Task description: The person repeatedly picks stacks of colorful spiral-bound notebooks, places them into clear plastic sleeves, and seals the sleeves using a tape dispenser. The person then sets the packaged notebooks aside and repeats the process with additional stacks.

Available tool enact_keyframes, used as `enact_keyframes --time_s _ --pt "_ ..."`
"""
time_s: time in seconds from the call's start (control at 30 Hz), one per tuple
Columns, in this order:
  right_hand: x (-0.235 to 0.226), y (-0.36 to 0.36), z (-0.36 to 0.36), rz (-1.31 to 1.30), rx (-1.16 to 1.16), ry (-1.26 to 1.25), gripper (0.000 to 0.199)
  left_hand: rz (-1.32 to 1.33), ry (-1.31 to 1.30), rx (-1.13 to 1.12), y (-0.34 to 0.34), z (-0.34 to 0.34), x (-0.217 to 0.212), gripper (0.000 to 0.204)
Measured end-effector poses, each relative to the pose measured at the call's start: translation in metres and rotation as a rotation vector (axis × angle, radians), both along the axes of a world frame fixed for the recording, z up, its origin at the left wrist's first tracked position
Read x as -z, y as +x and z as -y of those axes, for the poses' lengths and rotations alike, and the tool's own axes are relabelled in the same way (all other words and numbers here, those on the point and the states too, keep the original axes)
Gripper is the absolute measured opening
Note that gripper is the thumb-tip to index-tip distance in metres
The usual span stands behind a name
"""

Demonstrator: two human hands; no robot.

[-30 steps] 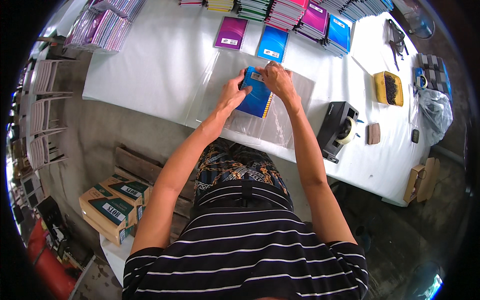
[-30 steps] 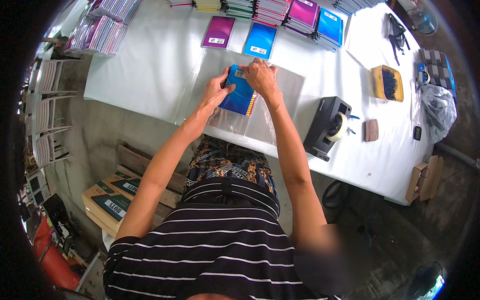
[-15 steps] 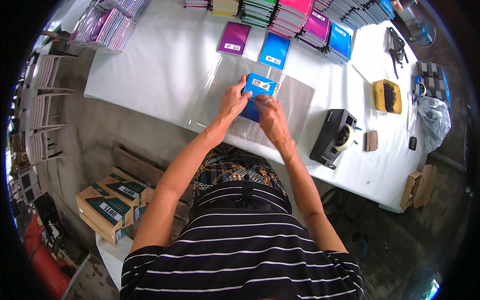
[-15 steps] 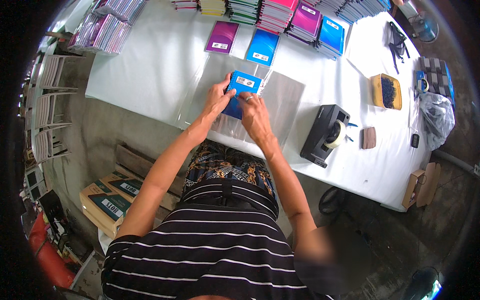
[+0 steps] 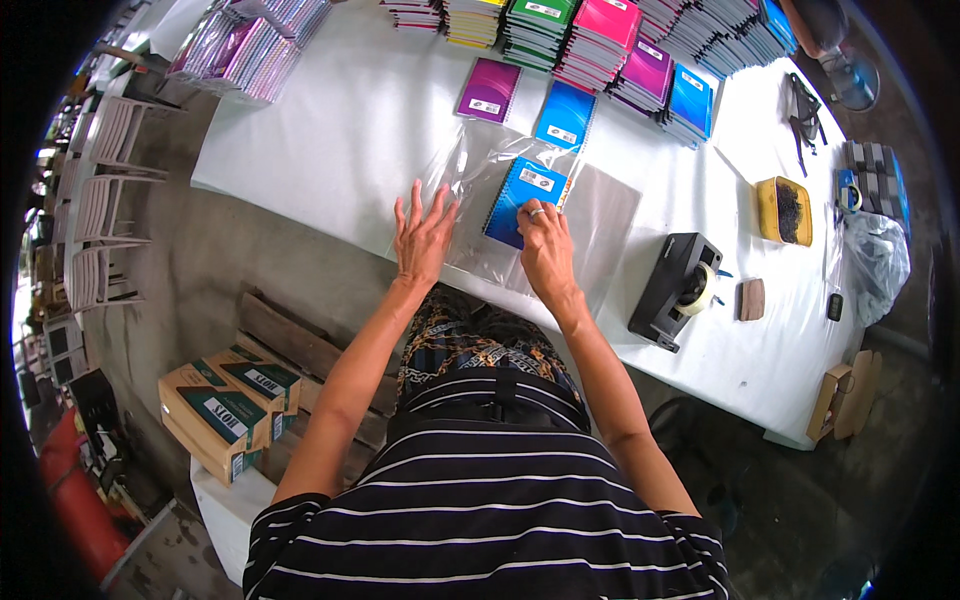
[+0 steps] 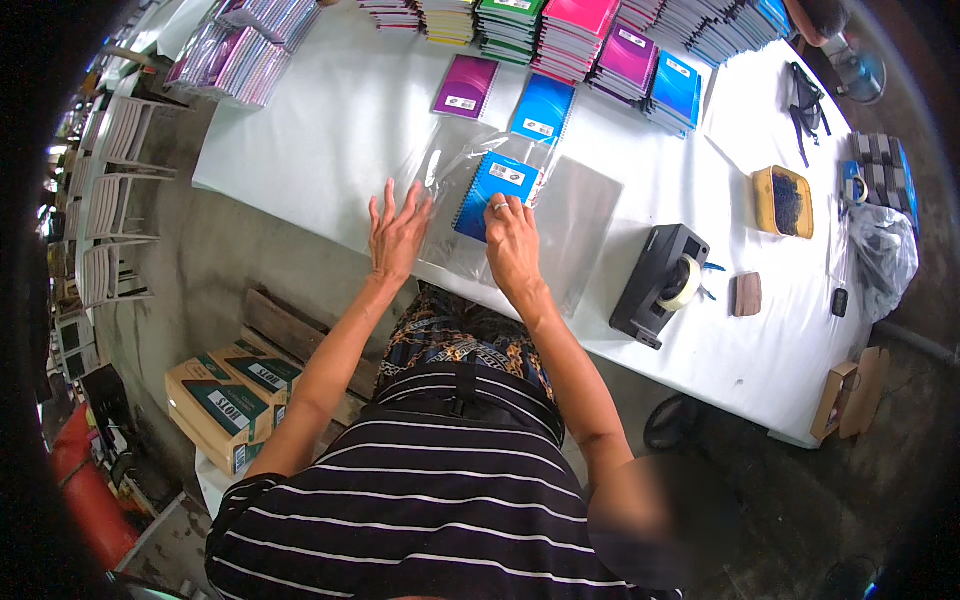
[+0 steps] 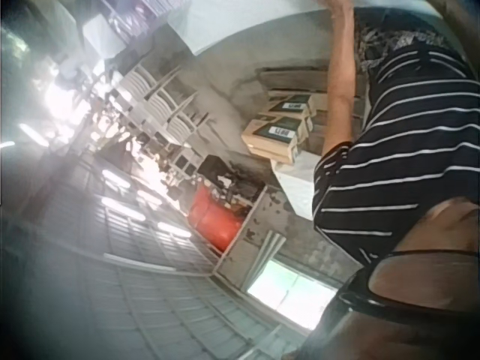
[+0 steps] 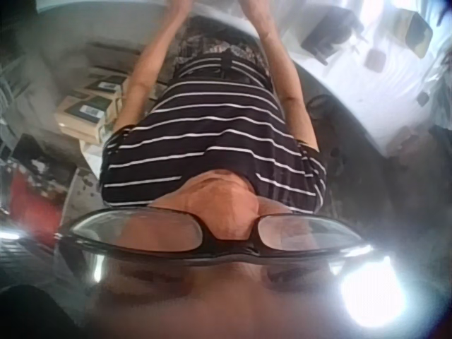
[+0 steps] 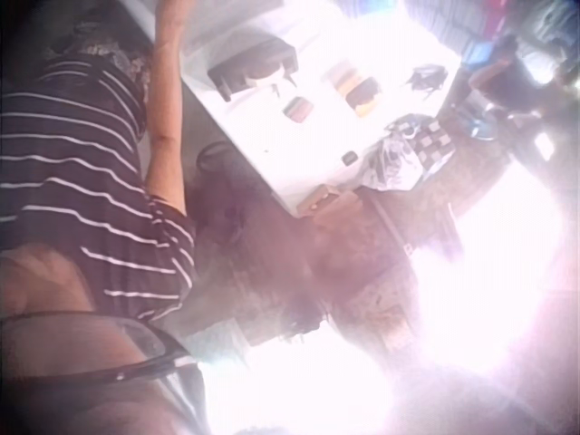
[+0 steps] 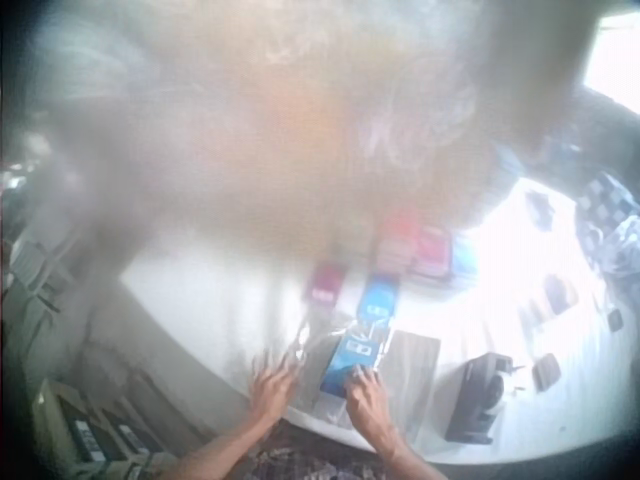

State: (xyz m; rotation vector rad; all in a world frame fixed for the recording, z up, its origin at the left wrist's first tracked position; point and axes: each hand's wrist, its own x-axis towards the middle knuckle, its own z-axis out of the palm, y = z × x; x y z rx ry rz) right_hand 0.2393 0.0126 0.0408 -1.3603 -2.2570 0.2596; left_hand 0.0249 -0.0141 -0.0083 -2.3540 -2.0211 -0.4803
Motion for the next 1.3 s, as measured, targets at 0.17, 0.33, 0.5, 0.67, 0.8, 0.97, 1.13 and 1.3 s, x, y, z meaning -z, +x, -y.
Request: enact_keyframes --time_s 0.17,0.33,0.5,0.67,0.8,0.97,1.13,1.3 --pt "0.001 -0.002 0.0 -0.068 0.004 -0.047 0.016 0.751 -0.202 -0.143 0.007 0.005 -0.023 0.068" --pt "0.006 -0.009 -0.015 -0.464 0.049 -0.341 0.016 0.858 -0.183 0.059 0.045 0.021 -0.06 0.076" --pt "0.016 -0.02 -0.032 -0.396 0.178 -0.508 0.026 0.817 -0.322 0.297 0.055 0.033 -0.054 0.077" --pt "0.016 -0.027 -0.024 -0.389 0.301 -0.443 0.008 0.564 -0.037 0.284 0.016 -0.034 -0.063 0.071" --pt "0.014 -0.024 -0.026 -0.47 0.236 -0.504 0.01 -0.156 0.083 0.651 0.015 -0.165 -0.063 0.05" --pt "0.014 -0.007 -0.03 -0.701 0.262 -0.7 0.009 -0.139 0.008 0.848 0.078 -0.232 -0.089 0.042" --pt "0.0 -0.012 -0.03 -0.725 0.359 -0.749 0.013 0.63 -0.046 0.365 0.063 -0.182 -0.066 0.072" --pt "-0.006 -0.02 -0.031 -0.622 0.426 -0.725 0.017 0.651 -0.74 0.091 0.047 -0.097 -0.037 0.071"
